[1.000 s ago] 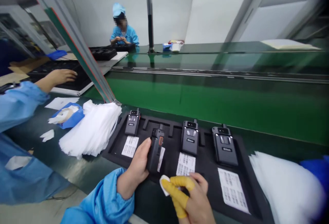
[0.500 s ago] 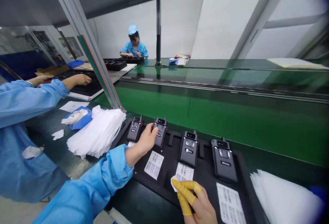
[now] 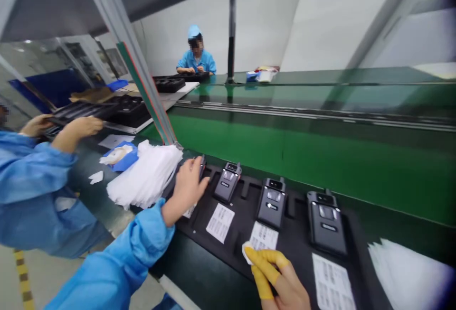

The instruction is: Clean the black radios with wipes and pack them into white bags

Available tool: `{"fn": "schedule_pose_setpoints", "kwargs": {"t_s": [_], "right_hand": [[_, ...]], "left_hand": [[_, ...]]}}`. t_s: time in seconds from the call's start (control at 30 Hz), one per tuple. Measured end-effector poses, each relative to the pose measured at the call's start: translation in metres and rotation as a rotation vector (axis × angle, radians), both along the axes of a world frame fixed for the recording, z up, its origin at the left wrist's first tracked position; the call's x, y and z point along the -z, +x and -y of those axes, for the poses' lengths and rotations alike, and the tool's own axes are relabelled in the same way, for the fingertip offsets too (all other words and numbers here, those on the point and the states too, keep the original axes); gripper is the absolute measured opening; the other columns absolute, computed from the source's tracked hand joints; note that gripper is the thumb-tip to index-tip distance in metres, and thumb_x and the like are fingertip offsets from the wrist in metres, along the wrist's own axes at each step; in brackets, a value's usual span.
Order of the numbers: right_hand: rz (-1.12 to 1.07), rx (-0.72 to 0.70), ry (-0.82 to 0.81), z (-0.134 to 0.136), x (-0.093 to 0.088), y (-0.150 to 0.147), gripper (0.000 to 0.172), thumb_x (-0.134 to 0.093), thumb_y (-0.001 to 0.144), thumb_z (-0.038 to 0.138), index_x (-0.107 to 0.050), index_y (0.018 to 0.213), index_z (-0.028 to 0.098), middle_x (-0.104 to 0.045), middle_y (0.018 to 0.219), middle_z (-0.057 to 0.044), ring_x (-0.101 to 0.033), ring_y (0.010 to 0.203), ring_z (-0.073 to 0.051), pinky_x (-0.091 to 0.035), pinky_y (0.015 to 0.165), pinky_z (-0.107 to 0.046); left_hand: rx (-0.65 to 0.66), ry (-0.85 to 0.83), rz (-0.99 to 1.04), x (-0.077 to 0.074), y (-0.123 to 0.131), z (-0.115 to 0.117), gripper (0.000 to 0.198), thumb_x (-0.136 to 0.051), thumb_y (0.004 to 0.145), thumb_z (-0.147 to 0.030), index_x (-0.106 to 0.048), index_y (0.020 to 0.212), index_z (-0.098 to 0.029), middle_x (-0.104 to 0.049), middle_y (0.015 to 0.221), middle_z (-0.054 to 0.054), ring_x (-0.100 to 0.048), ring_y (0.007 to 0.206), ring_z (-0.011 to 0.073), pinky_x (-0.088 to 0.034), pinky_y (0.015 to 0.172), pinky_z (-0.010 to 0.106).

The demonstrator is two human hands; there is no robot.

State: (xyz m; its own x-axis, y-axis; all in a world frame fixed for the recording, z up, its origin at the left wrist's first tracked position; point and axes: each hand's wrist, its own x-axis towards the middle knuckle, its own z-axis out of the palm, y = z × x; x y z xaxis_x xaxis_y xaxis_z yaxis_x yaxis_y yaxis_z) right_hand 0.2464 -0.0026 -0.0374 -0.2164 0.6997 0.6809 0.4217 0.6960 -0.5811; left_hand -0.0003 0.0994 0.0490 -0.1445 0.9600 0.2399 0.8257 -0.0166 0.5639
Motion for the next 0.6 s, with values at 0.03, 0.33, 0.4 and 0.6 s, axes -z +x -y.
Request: {"fn": "schedule_pose_setpoints", "kwargs": {"t_s": [0.03,0.33,0.4,0.6], "right_hand": [[0.013,0.004,-0.019,-0.001,-0.002,0.0,0.034,-0.056,0.082,0.015,-0.064,0.113,0.025,-0.064,0.089,-0.005,-0.064,0.079,-0.013,-0.055,0.069,-0.021],[0.004,0.006,-0.059,0.001,-0.005,-0.002,0.033,-0.054,0.082,0.013,-0.064,0.112,0.023,-0.063,0.09,-0.006,-0.064,0.076,-0.013,-0.056,0.067,-0.021],[-0.005,-0.011,-0.055,-0.001,-0.006,-0.003,0.033,-0.054,0.082,0.012,-0.064,0.112,0.023,-0.062,0.089,-0.005,-0.064,0.075,-0.013,-0.055,0.067,-0.02],[-0.069,0.04,-0.056,-0.002,-0.02,-0.006,0.032,-0.053,0.082,0.011,-0.065,0.108,0.024,-0.062,0.086,-0.004,-0.065,0.074,-0.013,-0.055,0.065,-0.02]], "left_hand": [[-0.031,-0.02,0.0,0.002,-0.008,-0.002,0.068,-0.061,0.076,-0.023,-0.033,0.137,-0.017,-0.037,0.132,0.016,-0.033,0.127,0.0355,-0.023,0.106,0.055],[-0.111,-0.116,0.219,0.002,-0.031,-0.01,0.084,-0.073,0.06,-0.026,-0.037,0.134,-0.013,-0.053,0.112,0.014,-0.048,0.113,0.0339,-0.036,0.097,0.044],[-0.073,-0.134,0.328,-0.008,-0.028,-0.001,0.076,-0.065,0.068,-0.031,-0.035,0.135,-0.012,-0.055,0.108,0.012,-0.054,0.104,0.0295,-0.042,0.091,0.042],[0.089,-0.22,0.814,-0.017,0.011,0.046,0.095,-0.071,0.066,-0.031,-0.016,0.143,-0.021,-0.052,0.104,0.006,-0.059,0.087,0.019,-0.051,0.076,0.034]]}}
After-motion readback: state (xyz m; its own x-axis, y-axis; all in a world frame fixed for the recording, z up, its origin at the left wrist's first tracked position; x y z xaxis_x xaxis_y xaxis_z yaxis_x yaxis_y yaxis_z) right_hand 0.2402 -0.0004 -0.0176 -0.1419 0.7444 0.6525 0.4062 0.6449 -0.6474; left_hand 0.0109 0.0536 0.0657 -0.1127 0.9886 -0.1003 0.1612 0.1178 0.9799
